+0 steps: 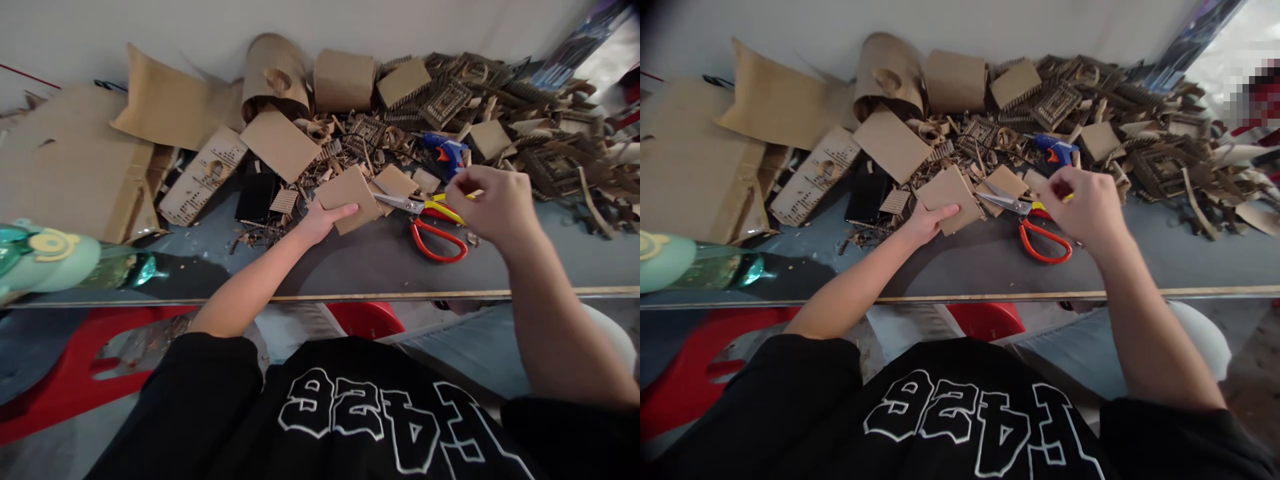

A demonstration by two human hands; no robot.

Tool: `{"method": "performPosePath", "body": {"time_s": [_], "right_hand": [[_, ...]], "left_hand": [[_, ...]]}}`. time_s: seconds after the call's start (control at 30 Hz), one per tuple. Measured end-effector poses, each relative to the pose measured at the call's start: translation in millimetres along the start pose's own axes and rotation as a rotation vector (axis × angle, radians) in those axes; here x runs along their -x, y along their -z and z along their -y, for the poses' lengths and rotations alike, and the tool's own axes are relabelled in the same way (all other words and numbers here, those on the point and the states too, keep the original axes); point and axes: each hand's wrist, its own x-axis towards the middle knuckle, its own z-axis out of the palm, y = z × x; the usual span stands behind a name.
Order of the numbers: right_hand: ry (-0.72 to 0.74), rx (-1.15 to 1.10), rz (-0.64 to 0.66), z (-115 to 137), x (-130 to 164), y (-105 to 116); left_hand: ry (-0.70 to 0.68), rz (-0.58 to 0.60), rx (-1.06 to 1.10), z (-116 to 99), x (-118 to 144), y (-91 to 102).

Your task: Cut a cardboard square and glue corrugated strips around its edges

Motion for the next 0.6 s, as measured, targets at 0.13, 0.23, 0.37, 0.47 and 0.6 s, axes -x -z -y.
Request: {"method": "performPosePath", "body": {"time_s": [0.13,0.23,0.37,0.47,0.6], "right_hand": [[0.038,0.335,0.286,-10.2,12.0,-0.2],[-0.025,0.516,0.316,2.7,19.7,-17.7],[-0.07,0.559,0.347,15.3,19.7,-27.0],[-0.157,0.47,0.35,11.1,16.0,-23.5],[-0.311,-0.09,0.195,1.3,11.0,-18.0]], "left_hand": [[0.019,-0.038,0.041,-3.6,-2.7,-1.8],[0.007,-0.07,0.065,-3.8,-2.8,-2.3],[0.022,-0.083,0.1,-2.3,-3.9,-0.4],[0.025,-0.123,0.16,-3.0,-7.3,2.8],[0.022,-0.108,0.254,-5.1,-13.3,9.4]]}}
